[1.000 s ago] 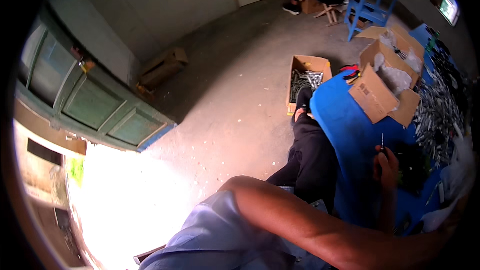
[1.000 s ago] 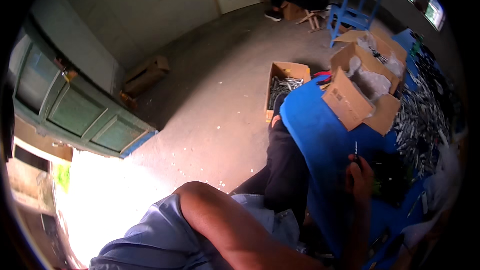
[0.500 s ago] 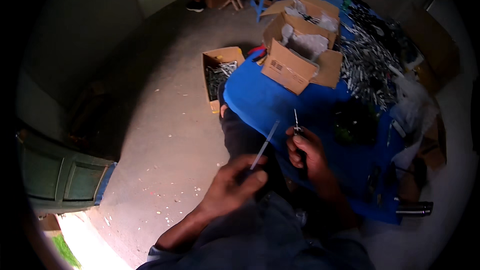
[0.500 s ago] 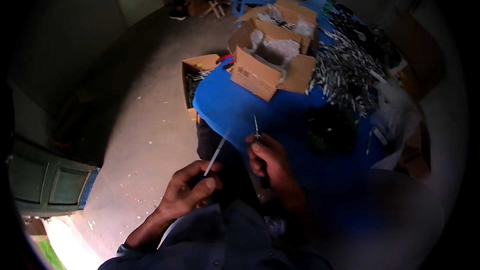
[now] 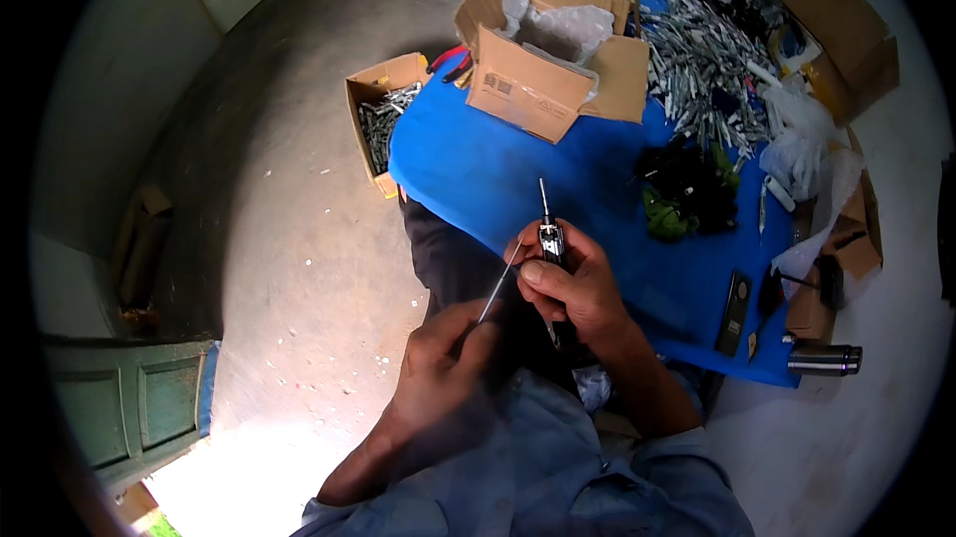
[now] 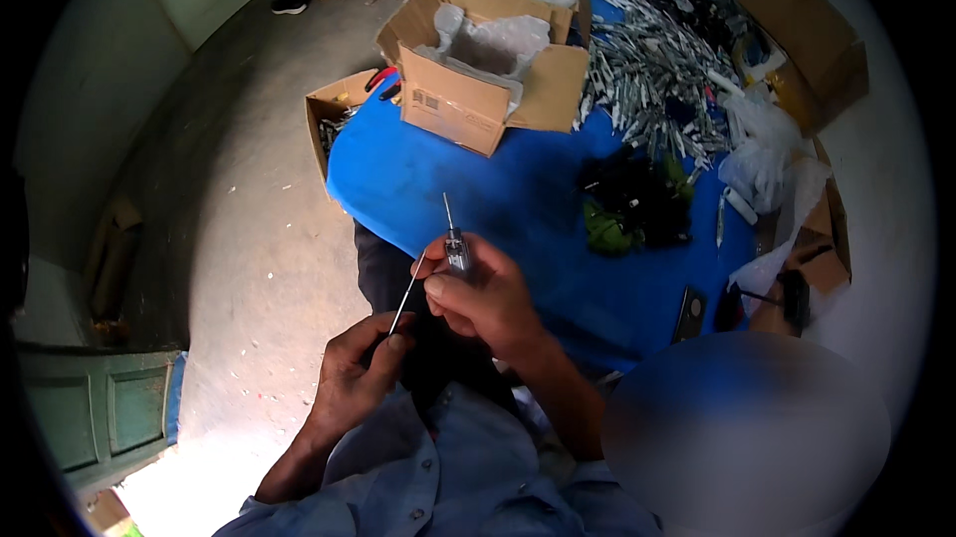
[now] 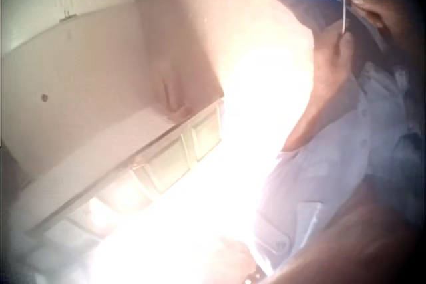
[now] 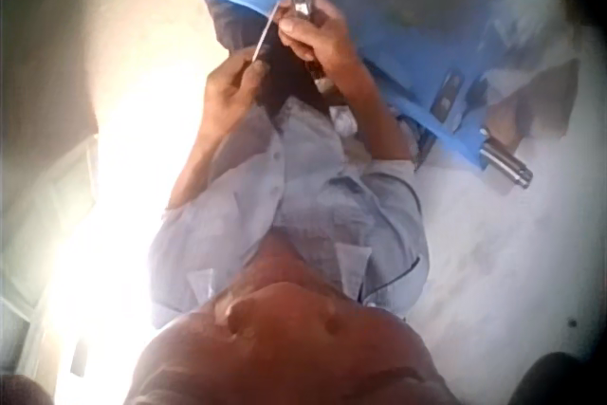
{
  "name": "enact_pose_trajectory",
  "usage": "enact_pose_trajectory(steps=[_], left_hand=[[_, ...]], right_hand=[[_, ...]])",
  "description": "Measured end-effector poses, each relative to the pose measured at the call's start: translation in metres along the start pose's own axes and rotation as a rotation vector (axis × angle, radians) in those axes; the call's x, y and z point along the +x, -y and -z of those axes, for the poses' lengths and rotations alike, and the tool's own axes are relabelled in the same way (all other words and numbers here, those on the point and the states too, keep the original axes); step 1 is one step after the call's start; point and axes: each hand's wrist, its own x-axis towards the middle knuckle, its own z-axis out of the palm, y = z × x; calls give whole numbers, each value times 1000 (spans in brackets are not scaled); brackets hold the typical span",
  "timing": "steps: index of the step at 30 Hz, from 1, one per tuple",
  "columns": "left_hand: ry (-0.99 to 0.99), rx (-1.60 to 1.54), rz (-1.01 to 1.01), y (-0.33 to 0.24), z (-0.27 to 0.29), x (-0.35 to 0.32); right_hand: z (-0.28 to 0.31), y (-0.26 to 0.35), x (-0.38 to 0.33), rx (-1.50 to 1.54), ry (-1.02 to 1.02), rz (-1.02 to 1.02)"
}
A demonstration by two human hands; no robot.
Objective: The person uses a screwdriver to tighten a screw on a small black tool held in their left hand. They repeatedly rotate the screwdriver handle while holding the tool steady. After tightening, they place the tool into a cardboard box and pick up another similar tool to repeat the process.
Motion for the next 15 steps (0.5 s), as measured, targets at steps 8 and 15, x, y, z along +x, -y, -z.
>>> enact_pose_trajectory(steps=[8,15], left_hand=[[95,92,-14,16,-5,13],[54,327,-108,7,-15,14]], right_hand=[[8,-4,1,14,-105,31],[19,-1,2,1,-116,81]])
